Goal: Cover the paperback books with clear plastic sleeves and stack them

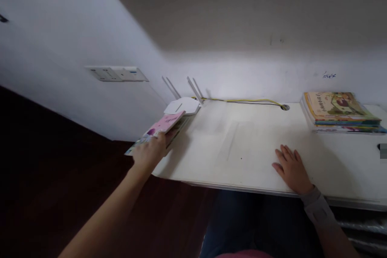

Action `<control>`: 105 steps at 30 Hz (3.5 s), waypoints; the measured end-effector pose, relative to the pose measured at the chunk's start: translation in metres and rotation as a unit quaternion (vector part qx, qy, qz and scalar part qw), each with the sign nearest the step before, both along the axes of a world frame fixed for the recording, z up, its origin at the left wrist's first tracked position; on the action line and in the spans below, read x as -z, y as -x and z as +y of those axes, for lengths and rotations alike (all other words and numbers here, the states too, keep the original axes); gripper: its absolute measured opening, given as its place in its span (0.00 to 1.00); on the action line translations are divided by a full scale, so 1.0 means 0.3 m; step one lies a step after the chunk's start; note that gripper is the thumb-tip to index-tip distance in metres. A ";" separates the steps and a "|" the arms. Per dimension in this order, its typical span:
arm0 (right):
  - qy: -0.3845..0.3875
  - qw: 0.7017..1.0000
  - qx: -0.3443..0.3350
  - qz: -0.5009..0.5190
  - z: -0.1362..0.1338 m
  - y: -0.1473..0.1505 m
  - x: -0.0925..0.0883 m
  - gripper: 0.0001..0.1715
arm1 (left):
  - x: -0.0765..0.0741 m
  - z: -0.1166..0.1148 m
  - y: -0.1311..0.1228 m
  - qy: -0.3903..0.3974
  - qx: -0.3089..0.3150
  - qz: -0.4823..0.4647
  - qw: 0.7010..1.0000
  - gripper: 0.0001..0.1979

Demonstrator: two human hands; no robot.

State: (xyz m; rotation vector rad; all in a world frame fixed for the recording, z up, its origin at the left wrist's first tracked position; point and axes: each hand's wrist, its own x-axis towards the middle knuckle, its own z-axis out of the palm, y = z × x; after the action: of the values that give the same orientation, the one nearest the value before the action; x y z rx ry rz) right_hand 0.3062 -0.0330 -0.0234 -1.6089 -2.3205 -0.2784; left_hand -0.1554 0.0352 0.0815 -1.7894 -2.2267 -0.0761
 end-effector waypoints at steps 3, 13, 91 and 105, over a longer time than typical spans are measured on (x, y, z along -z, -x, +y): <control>0.010 1.000 0.000 0.004 -0.001 0.002 -0.006 0.28 | -0.092 -0.037 -0.051 -0.019 -0.012 0.083 0.996 0.28; 0.023 1.000 0.010 -0.002 -0.003 0.010 -0.029 0.27 | -0.256 -0.136 -0.550 -0.050 0.229 0.005 0.972 0.25; -0.005 1.000 0.026 -0.013 -0.032 0.093 -0.091 0.25 | 0.315 -0.105 -0.495 -0.095 0.134 -0.409 0.898 0.25; 0.022 0.998 -0.032 0.052 -0.033 0.285 -0.116 0.18 | 0.332 -0.126 -0.480 -0.085 0.171 -0.358 0.914 0.22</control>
State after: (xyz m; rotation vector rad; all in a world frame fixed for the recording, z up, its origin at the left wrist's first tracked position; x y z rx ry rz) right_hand 0.2206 -0.0429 0.0114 -1.5270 -2.3104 -0.1268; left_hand -0.0115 -0.0025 -0.0180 -2.2721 -2.1723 -1.1280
